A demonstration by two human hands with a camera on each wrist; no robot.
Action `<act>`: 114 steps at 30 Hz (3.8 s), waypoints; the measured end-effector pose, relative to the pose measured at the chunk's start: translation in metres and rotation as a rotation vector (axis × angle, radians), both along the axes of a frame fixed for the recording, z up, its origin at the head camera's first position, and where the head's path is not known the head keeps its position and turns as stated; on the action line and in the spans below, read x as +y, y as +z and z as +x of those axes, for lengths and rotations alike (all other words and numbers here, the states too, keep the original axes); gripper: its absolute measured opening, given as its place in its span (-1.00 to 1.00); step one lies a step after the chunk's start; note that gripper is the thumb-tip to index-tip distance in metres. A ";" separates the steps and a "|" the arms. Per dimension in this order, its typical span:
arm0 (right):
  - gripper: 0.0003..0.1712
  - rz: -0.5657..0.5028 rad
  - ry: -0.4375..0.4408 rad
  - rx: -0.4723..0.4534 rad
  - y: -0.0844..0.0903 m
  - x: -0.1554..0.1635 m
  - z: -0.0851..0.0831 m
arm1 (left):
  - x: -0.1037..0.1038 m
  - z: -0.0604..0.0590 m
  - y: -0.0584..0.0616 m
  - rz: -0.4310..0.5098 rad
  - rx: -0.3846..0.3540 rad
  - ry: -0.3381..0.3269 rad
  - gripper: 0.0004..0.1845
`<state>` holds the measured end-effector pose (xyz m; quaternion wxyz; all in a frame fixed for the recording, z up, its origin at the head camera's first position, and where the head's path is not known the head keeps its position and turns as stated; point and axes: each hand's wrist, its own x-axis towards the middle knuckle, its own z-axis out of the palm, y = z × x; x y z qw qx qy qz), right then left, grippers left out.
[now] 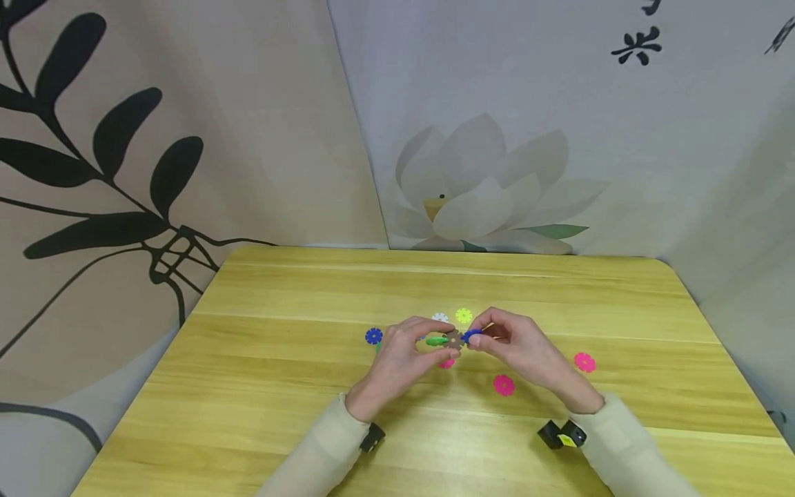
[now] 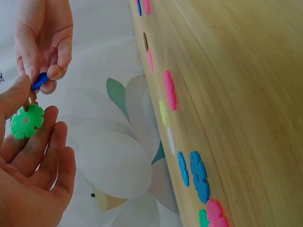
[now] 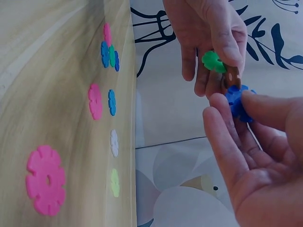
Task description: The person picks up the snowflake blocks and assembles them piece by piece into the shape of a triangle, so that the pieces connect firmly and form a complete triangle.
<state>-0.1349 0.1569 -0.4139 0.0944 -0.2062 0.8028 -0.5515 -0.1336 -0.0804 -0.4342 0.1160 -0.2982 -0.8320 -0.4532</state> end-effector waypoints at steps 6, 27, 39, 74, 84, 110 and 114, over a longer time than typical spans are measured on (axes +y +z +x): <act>-0.94 -0.014 -0.021 0.066 -0.003 -0.005 0.002 | -0.001 -0.001 0.000 0.017 -0.012 -0.002 -0.61; -0.88 -0.002 -0.115 0.073 -0.004 -0.013 0.009 | -0.003 -0.001 0.006 0.053 -0.174 -0.011 -0.64; -0.84 0.006 -0.143 0.061 -0.007 -0.008 0.008 | -0.003 -0.002 0.003 0.044 -0.240 -0.014 -0.65; -0.83 0.298 0.018 0.106 -0.023 0.026 0.002 | -0.004 -0.007 -0.007 0.707 -0.936 -0.062 -0.83; -0.72 0.466 0.218 0.209 -0.033 0.048 0.002 | -0.004 -0.009 -0.006 0.763 -1.001 -0.100 -0.85; -0.73 0.467 0.241 0.151 -0.043 0.049 0.001 | 0.002 -0.004 0.003 0.366 -0.631 0.059 -0.82; -0.78 0.454 0.233 0.121 -0.043 0.049 0.001 | 0.004 -0.003 0.004 0.332 -0.612 0.047 -0.85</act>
